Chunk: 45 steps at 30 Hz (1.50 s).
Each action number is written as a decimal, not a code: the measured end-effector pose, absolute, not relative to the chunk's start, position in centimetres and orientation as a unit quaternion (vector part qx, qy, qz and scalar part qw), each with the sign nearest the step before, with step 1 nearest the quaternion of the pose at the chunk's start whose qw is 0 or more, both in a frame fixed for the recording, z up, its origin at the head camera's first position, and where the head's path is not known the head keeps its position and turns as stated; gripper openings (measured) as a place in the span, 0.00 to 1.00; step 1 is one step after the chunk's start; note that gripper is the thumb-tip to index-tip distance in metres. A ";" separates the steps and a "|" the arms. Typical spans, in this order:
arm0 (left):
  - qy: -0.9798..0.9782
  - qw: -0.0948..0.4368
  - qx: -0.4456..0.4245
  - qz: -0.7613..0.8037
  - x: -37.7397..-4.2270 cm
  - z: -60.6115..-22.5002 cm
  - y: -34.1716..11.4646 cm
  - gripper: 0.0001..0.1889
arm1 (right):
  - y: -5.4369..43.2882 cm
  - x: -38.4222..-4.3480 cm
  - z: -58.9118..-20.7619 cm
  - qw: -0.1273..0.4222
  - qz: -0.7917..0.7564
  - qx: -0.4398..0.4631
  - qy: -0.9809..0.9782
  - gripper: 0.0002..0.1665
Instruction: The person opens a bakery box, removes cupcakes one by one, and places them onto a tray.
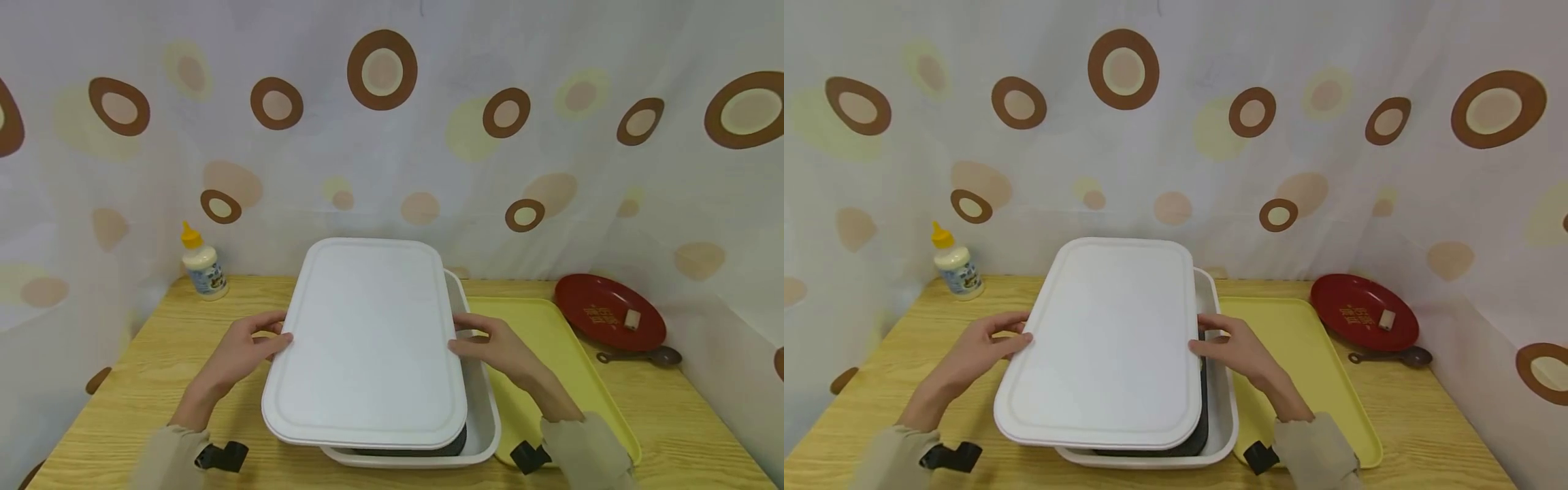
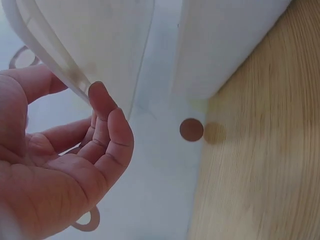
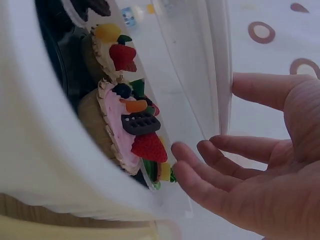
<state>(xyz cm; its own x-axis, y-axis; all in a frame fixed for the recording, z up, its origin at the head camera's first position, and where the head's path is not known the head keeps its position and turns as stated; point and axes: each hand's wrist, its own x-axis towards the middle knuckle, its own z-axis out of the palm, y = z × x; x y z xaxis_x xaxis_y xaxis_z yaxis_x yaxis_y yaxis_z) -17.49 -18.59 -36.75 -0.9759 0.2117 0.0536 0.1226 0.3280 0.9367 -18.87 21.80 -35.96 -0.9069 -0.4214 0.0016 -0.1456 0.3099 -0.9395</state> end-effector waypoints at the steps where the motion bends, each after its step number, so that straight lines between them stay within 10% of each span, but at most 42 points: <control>1: 0.816 0.039 0.104 0.568 -17.4 -36.7 -18.9 0.27 | 21.6 -19.0 -35.8 0.120 -0.549 -0.185 0.806 0.34; 45: 0.829 0.136 0.125 0.527 -16.7 -38.5 -31.4 0.29 | 11.2 -20.9 -36.2 0.129 -0.490 -0.236 0.829 0.31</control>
<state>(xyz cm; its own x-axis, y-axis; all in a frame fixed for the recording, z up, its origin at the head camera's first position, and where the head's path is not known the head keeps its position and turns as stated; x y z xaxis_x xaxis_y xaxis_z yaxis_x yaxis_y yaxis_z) -16.72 -31.35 -38.54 -0.9314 0.3517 -0.0935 0.0644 0.4122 0.9088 -20.92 11.19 -36.17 -0.8556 -0.5174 0.0178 -0.2652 0.4085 -0.8734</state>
